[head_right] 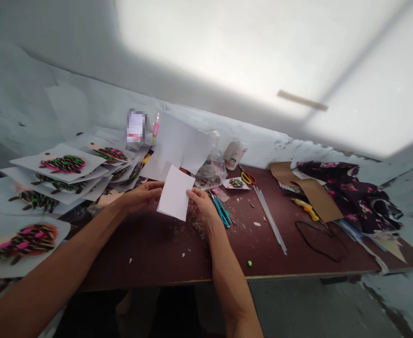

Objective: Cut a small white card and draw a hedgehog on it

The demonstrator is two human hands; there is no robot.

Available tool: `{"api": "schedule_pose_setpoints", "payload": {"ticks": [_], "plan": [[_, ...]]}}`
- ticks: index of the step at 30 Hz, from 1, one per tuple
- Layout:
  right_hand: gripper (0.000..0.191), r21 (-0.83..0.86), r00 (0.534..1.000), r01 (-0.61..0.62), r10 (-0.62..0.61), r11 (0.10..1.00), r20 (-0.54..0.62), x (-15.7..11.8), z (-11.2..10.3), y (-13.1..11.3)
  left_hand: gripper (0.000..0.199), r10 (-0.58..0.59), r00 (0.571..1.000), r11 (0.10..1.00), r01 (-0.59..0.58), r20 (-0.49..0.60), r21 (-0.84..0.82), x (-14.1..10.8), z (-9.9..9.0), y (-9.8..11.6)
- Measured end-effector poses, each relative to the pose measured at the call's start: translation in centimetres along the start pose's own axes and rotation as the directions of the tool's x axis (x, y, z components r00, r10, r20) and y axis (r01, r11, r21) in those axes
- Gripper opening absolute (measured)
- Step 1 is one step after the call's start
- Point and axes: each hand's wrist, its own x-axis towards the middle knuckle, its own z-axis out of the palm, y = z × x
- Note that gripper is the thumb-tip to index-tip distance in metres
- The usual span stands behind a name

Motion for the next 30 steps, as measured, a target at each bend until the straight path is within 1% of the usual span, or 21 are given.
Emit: {"api": "schedule_pose_setpoints", "payload": {"ticks": [10,16,20,26,30], "plan": [[0.037,0.045,1.0,0.009,-0.009,0.999,-0.004,0.0,0.1,0.1,0.052,0.027,0.999,0.999,-0.026,0.028,-0.027,0.0,0.0,-0.1],[0.037,0.054,1.0,0.01,-0.01,0.998,0.007,0.0,0.3,0.0,0.046,0.025,0.997,0.999,-0.026,0.068,0.021,0.0,-0.1,0.2],[0.034,0.05,1.0,0.023,-0.022,0.999,-0.005,0.0,0.2,0.1,0.05,0.002,0.998,0.999,-0.006,0.064,0.051,-0.2,0.2,0.6],[0.039,0.073,1.0,0.03,-0.03,0.997,-0.006,0.2,0.2,0.2,0.048,0.019,0.998,0.997,-0.024,0.065,0.068,-0.4,0.6,0.9],[0.033,0.069,0.999,0.037,-0.036,0.997,-0.016,0.1,0.2,0.0,0.044,0.021,0.998,0.995,-0.027,0.054,0.098,-0.5,0.7,1.1]]}}
